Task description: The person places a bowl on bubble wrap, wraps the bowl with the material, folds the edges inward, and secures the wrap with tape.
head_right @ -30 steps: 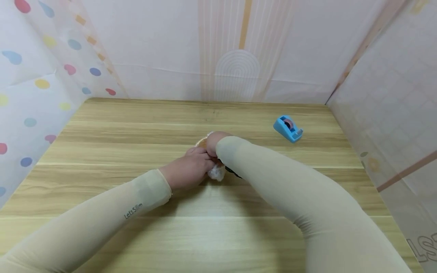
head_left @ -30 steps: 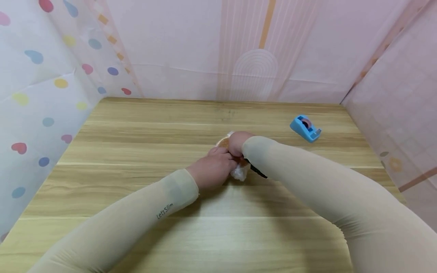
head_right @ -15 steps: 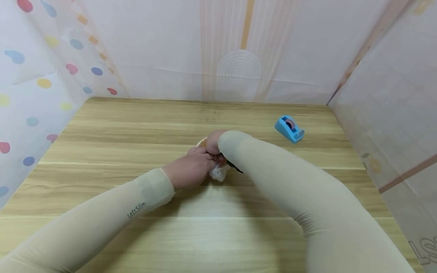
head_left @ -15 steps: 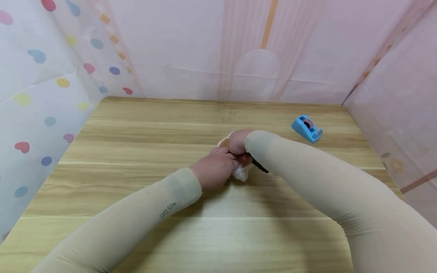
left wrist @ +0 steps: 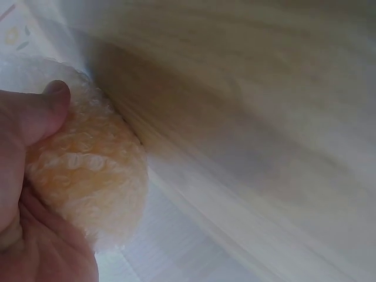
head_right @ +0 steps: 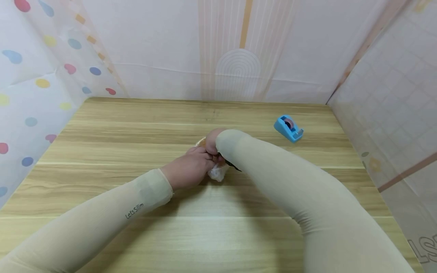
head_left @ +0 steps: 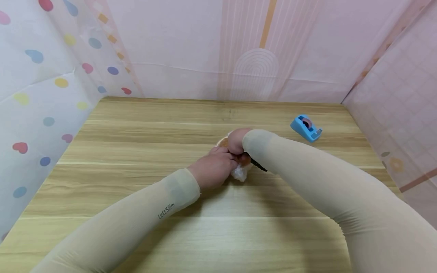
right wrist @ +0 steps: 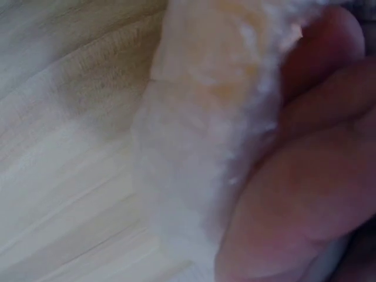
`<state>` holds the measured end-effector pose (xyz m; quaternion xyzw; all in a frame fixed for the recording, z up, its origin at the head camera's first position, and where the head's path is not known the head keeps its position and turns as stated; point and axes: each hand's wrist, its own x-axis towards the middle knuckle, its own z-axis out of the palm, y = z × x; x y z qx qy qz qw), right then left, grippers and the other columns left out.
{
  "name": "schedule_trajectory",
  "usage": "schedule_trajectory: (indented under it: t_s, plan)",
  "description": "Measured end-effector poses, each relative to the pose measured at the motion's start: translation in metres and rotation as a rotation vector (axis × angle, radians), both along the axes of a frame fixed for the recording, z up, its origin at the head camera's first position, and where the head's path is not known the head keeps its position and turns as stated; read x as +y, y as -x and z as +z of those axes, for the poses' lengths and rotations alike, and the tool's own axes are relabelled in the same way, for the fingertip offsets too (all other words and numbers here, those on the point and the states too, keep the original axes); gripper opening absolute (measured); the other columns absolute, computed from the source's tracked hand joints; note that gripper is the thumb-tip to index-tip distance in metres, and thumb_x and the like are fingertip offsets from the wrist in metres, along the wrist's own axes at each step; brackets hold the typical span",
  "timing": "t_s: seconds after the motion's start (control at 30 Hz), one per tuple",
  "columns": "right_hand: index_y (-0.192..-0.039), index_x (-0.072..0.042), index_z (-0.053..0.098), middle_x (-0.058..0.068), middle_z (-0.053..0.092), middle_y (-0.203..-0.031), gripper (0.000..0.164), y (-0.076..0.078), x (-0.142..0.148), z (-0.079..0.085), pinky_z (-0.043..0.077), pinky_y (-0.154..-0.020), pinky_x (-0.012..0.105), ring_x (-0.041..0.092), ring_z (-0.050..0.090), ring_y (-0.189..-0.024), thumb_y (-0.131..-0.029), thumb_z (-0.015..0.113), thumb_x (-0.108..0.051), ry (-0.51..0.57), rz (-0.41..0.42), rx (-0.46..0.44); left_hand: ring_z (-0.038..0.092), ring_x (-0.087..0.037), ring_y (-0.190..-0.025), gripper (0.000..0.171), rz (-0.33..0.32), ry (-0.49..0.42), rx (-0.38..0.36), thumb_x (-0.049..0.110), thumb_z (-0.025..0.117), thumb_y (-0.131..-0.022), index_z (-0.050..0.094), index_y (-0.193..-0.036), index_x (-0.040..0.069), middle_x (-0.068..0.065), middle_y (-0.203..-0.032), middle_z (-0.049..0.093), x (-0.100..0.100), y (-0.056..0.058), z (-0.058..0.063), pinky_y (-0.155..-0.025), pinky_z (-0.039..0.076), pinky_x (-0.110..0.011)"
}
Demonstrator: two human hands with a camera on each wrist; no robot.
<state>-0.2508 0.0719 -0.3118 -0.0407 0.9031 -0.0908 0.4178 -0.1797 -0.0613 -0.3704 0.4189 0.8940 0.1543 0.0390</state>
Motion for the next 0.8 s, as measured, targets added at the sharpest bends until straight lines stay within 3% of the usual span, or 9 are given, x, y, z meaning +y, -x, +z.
schedule_trajectory:
  t_s: [0.13, 0.3, 0.43, 0.53, 0.63, 0.7, 0.8]
  plan:
    - [-0.094, -0.001, 0.067, 0.0, 0.053, -0.057, 0.022, -0.004, -0.001, 0.002, 0.047, -0.051, 0.023, 0.01, 0.05, -0.048, -0.105, 0.05, -0.01, 0.022, -0.048, 0.013, 0.056, -0.02, -0.127, 0.025, 0.052, -0.067, -0.101, 0.017, 0.051, -0.108, 0.073, -0.118, 0.012, -0.005, -0.131, 0.065, 0.001, 0.001, 0.001, -0.118, 0.039, -0.04]
    - [-0.103, -0.001, 0.066, 0.002, 0.055, -0.064, 0.015, -0.01, -0.001, 0.004, 0.047, -0.052, 0.023, 0.012, 0.051, -0.051, -0.101, 0.051, -0.005, 0.078, -0.153, 0.011, 0.06, -0.022, -0.122, 0.022, 0.007, -0.038, -0.043, 0.012, 0.055, -0.105, 0.073, -0.117, 0.009, -0.007, -0.128, 0.068, 0.0, 0.002, 0.001, -0.113, 0.044, -0.04]
    - [-0.101, -0.004, 0.065, 0.005, 0.059, -0.072, 0.012, -0.008, -0.002, -0.007, 0.049, -0.053, 0.025, 0.014, 0.055, -0.055, -0.102, 0.054, -0.007, 0.117, -0.226, 0.028, 0.063, -0.022, -0.11, 0.013, -0.081, 0.018, 0.113, 0.005, 0.063, -0.099, 0.074, -0.104, 0.009, -0.007, -0.113, 0.072, -0.002, 0.001, 0.001, -0.104, 0.049, -0.04]
    - [-0.102, -0.005, 0.065, 0.006, 0.061, -0.08, 0.01, -0.012, -0.005, -0.004, 0.05, -0.054, 0.025, 0.015, 0.057, -0.059, -0.103, 0.056, -0.011, 0.125, -0.26, 0.039, 0.065, -0.023, -0.105, 0.01, -0.124, 0.068, 0.231, 0.002, 0.067, -0.095, 0.073, -0.096, 0.011, -0.005, -0.103, 0.074, -0.003, -0.001, 0.002, -0.098, 0.052, -0.039]
    - [-0.107, -0.005, 0.065, 0.007, 0.063, -0.089, 0.013, -0.023, -0.009, 0.012, 0.052, -0.057, 0.025, 0.016, 0.059, -0.063, -0.105, 0.055, -0.013, 0.131, -0.314, 0.035, 0.066, -0.023, -0.107, 0.011, -0.122, 0.088, 0.251, 0.002, 0.066, -0.095, 0.073, -0.096, 0.011, -0.005, -0.104, 0.075, -0.003, -0.002, 0.003, -0.099, 0.052, -0.04]
    - [-0.112, -0.005, 0.065, 0.008, 0.065, -0.096, 0.017, -0.026, -0.011, 0.018, 0.054, -0.06, 0.027, 0.017, 0.06, -0.066, -0.105, 0.054, -0.016, 0.133, -0.368, 0.033, 0.065, -0.022, -0.109, 0.013, -0.108, 0.062, 0.216, 0.004, 0.065, -0.096, 0.074, -0.099, 0.012, -0.004, -0.108, 0.074, -0.003, -0.003, 0.004, -0.101, 0.051, -0.04]
    - [-0.117, -0.005, 0.065, 0.009, 0.066, -0.105, 0.022, -0.025, -0.013, 0.015, 0.057, -0.059, 0.031, 0.019, 0.062, -0.067, -0.104, 0.054, -0.018, 0.15, -0.45, 0.057, 0.066, -0.02, -0.112, 0.017, -0.088, 0.018, 0.174, 0.005, 0.061, -0.099, 0.074, -0.108, 0.013, -0.003, -0.115, 0.074, -0.003, -0.003, 0.005, -0.103, 0.051, -0.04]
